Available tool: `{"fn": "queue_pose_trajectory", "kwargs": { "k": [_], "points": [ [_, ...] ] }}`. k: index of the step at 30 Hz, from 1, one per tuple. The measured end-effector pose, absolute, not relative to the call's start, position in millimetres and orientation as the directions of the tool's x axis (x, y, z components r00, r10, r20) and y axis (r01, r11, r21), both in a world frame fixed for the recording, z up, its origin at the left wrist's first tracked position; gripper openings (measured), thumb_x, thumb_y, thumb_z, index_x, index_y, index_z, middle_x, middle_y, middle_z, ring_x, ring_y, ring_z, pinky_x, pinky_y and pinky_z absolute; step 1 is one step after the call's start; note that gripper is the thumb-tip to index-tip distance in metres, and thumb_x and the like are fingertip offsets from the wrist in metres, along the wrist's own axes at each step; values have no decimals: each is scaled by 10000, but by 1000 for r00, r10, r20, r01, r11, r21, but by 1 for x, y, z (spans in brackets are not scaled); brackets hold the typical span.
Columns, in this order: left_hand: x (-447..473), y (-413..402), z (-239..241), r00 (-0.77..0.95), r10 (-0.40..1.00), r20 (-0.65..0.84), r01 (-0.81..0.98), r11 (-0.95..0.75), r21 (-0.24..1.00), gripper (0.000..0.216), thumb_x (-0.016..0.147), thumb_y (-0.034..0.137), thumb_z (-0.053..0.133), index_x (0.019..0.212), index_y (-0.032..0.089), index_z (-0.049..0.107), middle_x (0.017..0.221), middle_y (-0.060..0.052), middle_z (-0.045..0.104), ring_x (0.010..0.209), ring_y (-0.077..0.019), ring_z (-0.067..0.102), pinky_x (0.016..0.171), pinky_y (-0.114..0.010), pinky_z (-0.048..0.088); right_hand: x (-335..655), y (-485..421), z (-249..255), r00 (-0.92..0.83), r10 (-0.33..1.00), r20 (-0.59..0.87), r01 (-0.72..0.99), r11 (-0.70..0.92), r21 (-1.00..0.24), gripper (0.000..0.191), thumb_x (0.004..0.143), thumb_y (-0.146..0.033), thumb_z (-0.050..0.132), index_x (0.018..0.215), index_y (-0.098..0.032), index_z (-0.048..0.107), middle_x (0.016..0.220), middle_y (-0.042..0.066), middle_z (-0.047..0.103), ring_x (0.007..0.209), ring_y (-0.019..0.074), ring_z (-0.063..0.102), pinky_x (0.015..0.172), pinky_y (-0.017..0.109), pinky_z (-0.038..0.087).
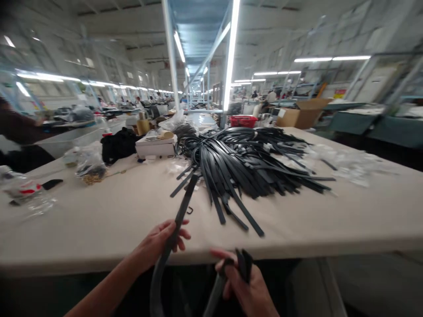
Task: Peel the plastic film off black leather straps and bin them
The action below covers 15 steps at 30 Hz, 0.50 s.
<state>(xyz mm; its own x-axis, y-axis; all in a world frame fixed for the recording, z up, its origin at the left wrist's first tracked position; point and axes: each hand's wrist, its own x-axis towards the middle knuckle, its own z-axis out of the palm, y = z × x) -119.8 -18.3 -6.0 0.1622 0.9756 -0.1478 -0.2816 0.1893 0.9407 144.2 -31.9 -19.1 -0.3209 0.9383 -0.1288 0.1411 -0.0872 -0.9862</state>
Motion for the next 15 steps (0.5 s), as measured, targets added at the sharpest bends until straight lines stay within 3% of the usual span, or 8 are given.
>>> {"fn": "queue_pose_trajectory", "kwargs": {
  "k": [2, 6, 9, 13, 15],
  "points": [
    [-101, -38, -16, 341, 922, -182, -146, 243, 959, 422, 953, 466, 496, 1178, 141, 644, 977, -113, 729, 726, -140, 662, 636, -217, 467, 139, -16, -17, -296, 945, -140, 18, -141, -990, 465, 842, -581, 616, 1123, -225, 719, 658, 24, 699, 443, 82, 464, 434, 218, 289],
    [-85, -59, -28, 508, 824, -249, 13, 282, 959, 452, 961, 498, 455, 1193, 161, 647, 966, -86, 721, 760, -155, 647, 681, -243, 451, 139, -1, -9, -294, 956, -20, -168, -73, -983, 341, 833, -520, 665, 870, -195, 762, 1097, 80, 738, 455, 32, 479, 432, 200, 332],
    [-81, -59, -25, 531, 804, -269, 76, 271, 960, 456, 965, 498, 436, 1162, 161, 671, 967, -76, 713, 823, -182, 643, 744, -265, 459, 141, -4, -5, -260, 965, 20, -174, -27, -984, 313, 855, -486, 657, 822, -194, 766, 1035, 70, 766, 444, 23, 470, 441, 185, 372],
    [-70, -47, -11, 474, 877, -79, 66, 55, 996, 430, 885, 462, 595, 1233, 213, 640, 1178, -52, 662, 1086, -247, 570, 979, -313, 408, 136, -11, -5, -230, 972, 43, -127, 14, -992, 344, 864, -474, 646, 708, -184, 746, 1027, 69, 773, 554, 73, 595, 509, 195, 461],
    [-60, -42, -9, 444, 895, -49, 73, 19, 997, 422, 852, 451, 640, 1200, 213, 661, 1136, -38, 671, 1048, -236, 565, 957, -294, 407, 133, -14, -3, -214, 975, 59, -100, 38, -994, 337, 857, -485, 646, 731, -190, 754, 1011, 70, 778, 617, 109, 641, 540, 211, 495]
  ]
}}
